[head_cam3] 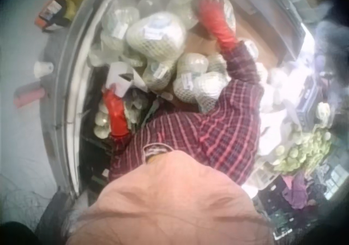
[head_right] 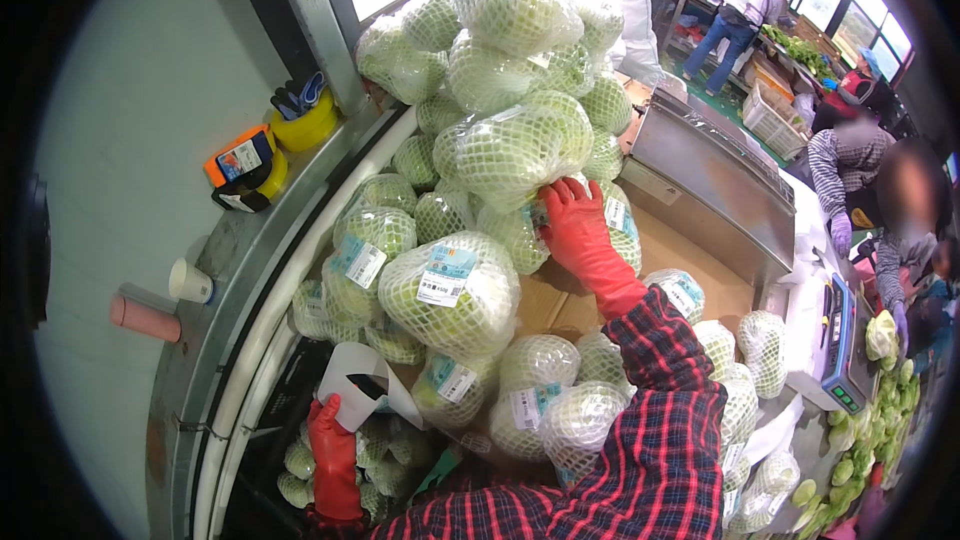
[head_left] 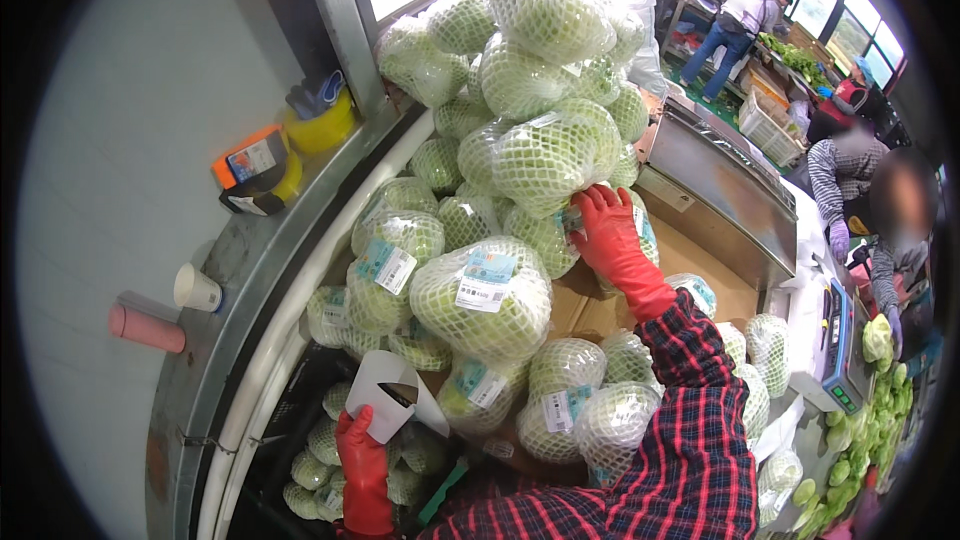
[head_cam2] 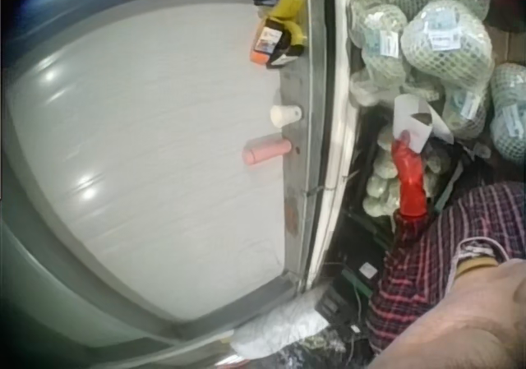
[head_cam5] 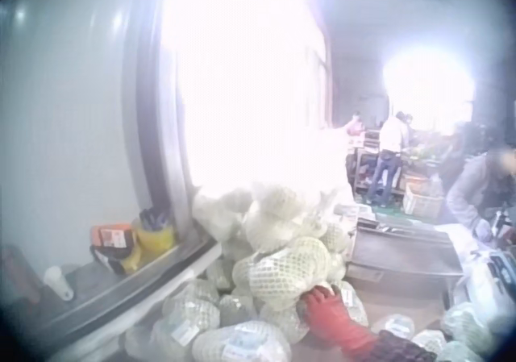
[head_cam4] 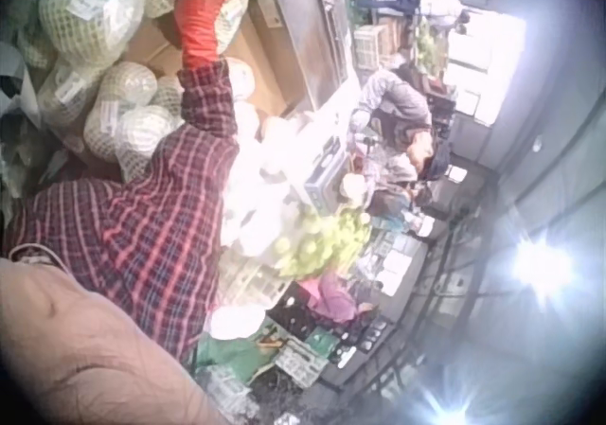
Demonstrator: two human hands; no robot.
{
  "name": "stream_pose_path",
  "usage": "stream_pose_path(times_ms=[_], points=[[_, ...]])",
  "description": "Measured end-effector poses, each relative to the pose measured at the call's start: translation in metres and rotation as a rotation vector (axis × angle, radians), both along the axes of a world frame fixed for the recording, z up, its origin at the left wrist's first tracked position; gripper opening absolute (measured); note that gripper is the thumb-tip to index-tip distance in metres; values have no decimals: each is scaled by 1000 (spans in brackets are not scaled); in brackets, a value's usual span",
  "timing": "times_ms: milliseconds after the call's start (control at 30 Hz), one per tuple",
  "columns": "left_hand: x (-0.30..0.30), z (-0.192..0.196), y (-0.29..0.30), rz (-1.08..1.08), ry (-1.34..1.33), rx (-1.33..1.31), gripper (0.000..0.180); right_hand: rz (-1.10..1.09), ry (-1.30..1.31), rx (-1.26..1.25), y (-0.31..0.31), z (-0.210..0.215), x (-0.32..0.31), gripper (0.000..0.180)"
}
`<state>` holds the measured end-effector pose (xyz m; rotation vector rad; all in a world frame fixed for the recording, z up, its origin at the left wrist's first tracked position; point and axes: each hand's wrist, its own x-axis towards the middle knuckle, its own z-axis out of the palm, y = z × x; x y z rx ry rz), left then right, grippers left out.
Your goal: The person picks up mesh-wrapped cabbages from a crate, applies a printed label to each one, and places them on a display counter. The person repeats this process for multiple cabbages.
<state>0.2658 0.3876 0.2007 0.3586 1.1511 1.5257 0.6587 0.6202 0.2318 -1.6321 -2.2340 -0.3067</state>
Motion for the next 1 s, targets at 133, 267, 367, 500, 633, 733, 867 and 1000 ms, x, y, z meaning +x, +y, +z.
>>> stream_pose_path(times_ms=[133, 267, 367, 500, 633, 733, 867, 1000], points=[[6, 4, 1, 21, -7, -52, 35, 25, 86, 52, -2, 20, -2, 68], [9, 0, 6, -13, -34, -48, 34, 137, 165, 34, -3, 7, 6, 56], [9, -8, 11, -19, -39, -47, 35, 370, 264, -59, -1, -14, 4, 42], [4, -6, 9, 11, -3, -52, 35, 413, 166, -61, -3, -3, 5, 49], [6, 22, 8, -99, -53, 33, 31, 362, 150, -76, -29, 12, -7, 51], [14, 50, -1, -303, -4, 63, 24, 461, 606, -457, -83, 58, -39, 52], [40, 109, 25, -409, 87, 325, 22, 797, 813, -840, -164, 102, -126, 75], [27, 112, 48, -317, -150, 466, 40, 457, 956, -904, -190, 89, -177, 77]])
